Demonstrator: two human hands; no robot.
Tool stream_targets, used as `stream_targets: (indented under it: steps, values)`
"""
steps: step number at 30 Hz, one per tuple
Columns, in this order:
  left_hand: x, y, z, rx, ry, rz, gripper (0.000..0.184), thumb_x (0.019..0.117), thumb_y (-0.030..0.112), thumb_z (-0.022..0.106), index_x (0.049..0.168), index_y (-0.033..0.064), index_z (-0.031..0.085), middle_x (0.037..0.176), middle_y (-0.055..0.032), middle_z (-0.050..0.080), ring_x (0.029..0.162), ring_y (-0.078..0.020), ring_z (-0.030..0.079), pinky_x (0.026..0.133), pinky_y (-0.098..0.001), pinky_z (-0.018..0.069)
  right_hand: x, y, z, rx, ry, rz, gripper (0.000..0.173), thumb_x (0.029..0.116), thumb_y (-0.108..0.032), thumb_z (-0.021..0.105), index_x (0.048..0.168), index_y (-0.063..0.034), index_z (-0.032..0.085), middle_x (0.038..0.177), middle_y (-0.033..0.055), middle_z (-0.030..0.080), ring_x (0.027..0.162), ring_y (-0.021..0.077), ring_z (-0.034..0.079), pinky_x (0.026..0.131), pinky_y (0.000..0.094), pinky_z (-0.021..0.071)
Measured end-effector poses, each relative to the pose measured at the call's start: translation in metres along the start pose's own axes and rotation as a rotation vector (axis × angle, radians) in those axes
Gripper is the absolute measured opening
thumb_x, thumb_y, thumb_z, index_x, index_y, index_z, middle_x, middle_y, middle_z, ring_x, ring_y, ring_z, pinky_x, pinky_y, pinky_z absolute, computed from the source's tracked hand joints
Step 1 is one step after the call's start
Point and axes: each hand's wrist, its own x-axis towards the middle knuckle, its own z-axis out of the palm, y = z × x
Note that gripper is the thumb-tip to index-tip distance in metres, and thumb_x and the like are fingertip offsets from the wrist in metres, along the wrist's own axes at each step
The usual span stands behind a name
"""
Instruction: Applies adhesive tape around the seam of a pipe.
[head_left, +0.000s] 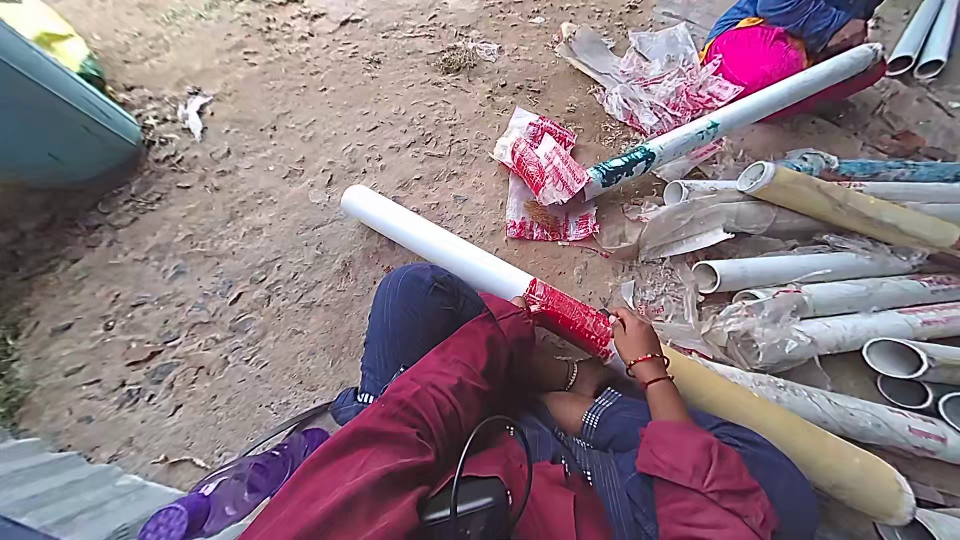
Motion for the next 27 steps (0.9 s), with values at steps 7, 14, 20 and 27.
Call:
stream_targets:
  steps: [7,14,20,27]
  values:
    - [0.099,-0.039,-0.028,0.034,-0.251,0.201,0.044,0.1108,0.012,0.036,0.147,-0.0118,0.034,0.143,-0.0322,0.049,0.122,-0.0368,0.060,0.096,-0.0464,0.0522,0.008,0.000,0.008,-0.007,-0.001,0.026,0.038,0.1123,-0.018,0.040,0.142,-0.0021,0.058,0.121,0.0268,0.070,0.114,0.0427,0.068,0.100,0.0581,0.0485]
    - [0.125,-0.024,-0.007,0.873,0.026,1.141,0.083,0.0841,0.018,0.078,0.155,-0.0027,0.040,0.163,-0.0297,0.030,0.156,-0.0460,0.019,0.125,-0.0597,0.0116,0.041,0.027,0.016,-0.036,0.375,0.053,0.035,0.1094,-0.009,0.042,0.134,0.0058,0.061,0.129,0.0302,0.065,0.123,0.0461,0.062,0.105,0.0573,0.0467]
    - [0.115,0.010,-0.024,1.247,-0.586,0.988,0.050,0.0959,0.015,0.071,0.140,-0.0049,0.058,0.155,-0.0205,0.049,0.153,-0.0373,0.031,0.127,-0.0528,0.0124,0.044,0.021,0.023,0.085,0.316,0.106,0.037,0.1115,-0.014,0.040,0.140,0.0009,0.059,0.120,0.0268,0.071,0.113,0.0441,0.068,0.099,0.0588,0.0494]
    - [0.082,-0.024,-0.017,1.341,-0.216,0.944,0.036,0.1032,0.005,0.052,0.136,-0.0086,0.057,0.140,-0.0346,0.054,0.135,-0.0505,0.050,0.108,-0.0604,0.0406,0.031,-0.014,0.034,0.085,0.133,-0.126,0.037,0.1116,-0.013,0.040,0.138,0.0061,0.058,0.121,0.0302,0.069,0.114,0.0460,0.068,0.100,0.0577,0.0489]
